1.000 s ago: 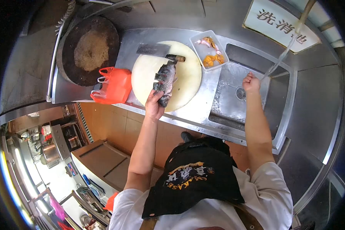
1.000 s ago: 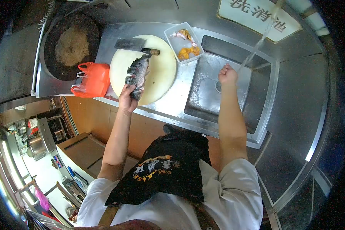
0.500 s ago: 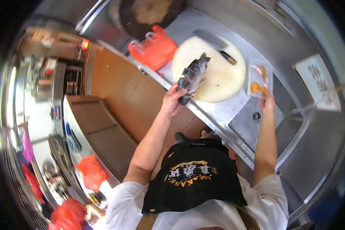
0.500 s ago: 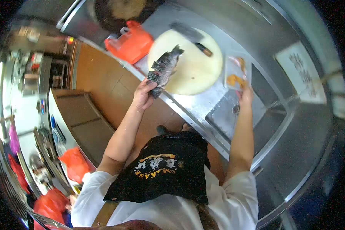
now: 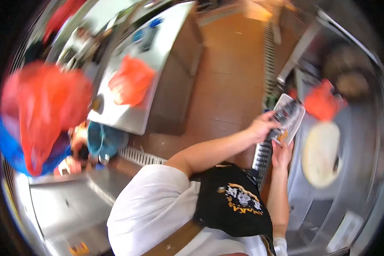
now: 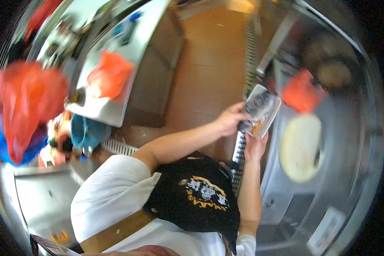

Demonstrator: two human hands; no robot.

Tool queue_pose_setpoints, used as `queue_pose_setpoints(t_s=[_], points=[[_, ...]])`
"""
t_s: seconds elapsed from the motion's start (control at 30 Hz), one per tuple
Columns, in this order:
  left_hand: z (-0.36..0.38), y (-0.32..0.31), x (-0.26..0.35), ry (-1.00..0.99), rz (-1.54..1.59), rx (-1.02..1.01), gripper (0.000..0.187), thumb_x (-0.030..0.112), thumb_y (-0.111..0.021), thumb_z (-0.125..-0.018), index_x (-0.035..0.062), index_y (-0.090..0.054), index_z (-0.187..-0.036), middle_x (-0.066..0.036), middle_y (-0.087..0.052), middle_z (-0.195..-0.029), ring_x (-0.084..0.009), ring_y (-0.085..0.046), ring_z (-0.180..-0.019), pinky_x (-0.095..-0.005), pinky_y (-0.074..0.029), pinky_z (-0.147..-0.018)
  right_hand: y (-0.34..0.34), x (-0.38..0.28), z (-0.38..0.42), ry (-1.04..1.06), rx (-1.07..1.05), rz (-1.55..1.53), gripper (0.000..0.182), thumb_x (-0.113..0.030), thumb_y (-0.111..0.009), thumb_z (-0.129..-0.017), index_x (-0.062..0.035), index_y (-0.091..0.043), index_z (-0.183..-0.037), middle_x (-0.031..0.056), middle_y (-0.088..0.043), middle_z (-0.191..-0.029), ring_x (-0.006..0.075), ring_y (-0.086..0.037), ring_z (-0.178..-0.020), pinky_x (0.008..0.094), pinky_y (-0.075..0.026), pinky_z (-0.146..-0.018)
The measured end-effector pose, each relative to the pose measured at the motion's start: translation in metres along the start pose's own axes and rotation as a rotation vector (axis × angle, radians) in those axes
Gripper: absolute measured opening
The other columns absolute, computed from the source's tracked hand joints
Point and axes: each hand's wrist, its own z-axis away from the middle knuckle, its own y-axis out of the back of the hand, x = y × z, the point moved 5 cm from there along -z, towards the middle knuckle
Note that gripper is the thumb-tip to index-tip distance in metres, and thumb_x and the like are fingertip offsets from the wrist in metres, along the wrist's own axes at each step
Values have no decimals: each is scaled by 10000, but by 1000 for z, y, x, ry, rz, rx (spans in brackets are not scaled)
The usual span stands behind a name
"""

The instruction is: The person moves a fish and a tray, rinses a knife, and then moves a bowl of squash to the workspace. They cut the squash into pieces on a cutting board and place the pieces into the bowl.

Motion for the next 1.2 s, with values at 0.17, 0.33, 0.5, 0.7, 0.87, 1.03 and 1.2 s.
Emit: queue_pose_setpoints(t_s=[0.17, 0.33, 0.5, 0.7, 0.87, 1.03, 1.2], points=[[71, 126, 130, -64, -710, 511, 623, 93, -699, -852, -29, -464, -1416, -188, -572, -1344, -272, -611, -1152, -376, -481, -981, -120, 148, -21, -207, -199, 28, 703, 59, -499, -848, -176, -323, -1486, 128, -493, -1406, 327, -532, -1267, 532, -499, -1012], [163, 257, 201, -299, -1347, 851, 616, 158, -683, -876, 0, -454, -1426, -280, -470, -1438, -403, -482, -1331, -440, -469, -1038, -228, 292, -16, -607, -395, 65, 634, 29, -447, -900, -172, -315, -1487, 149, -484, -1397, 367, -541, -1240, 559, -520, -985], [296, 306, 277, -493, -1029, 1015, 432, 96, -642, -913, 13, -567, -1331, -183, -575, -1337, -255, -613, -1193, -333, -528, -941, -360, 386, -55, -671, -426, 179, 620, -32, -475, -923, -177, -303, -1501, 131, -491, -1394, 337, -560, -1211, 537, -525, -948], [477, 402, 182, -173, -859, 1397, 319, 77, -632, -920, -24, -611, -1222, -78, -669, -1114, -177, -630, -1017, -302, -486, -933, -525, 436, -143, -407, -517, 550, 730, -139, -656, -883, -88, -316, -1528, 114, -578, -1309, 241, -626, -1066, 427, -544, -835], [534, 460, 106, -29, -334, 1461, 288, 59, -637, -899, 10, -621, -1182, -67, -668, -983, -157, -659, -831, -280, -513, -615, -532, 386, -122, -367, -554, 668, 154, -213, -682, -844, -104, -606, -767, 56, -583, -775, 198, -549, -655, 387, -487, -570], [447, 554, 80, 218, -401, 1140, 136, 73, -647, -861, 25, -658, -987, -70, -638, -773, -186, -617, -597, -283, -452, -459, -271, 366, -91, -399, -748, 471, 169, -209, -633, -965, -40, -643, -956, 53, -628, -743, 124, -583, -613, 295, -447, -493], [237, 547, 144, 190, -1085, 436, 161, 102, -551, -930, 56, -649, -811, -49, -631, -686, -148, -579, -586, -284, -445, -529, 66, 132, 20, -396, 58, 562, 194, -227, -656, -936, -44, -682, -997, 89, -703, -841, 169, -683, -719, 281, -566, -637]])
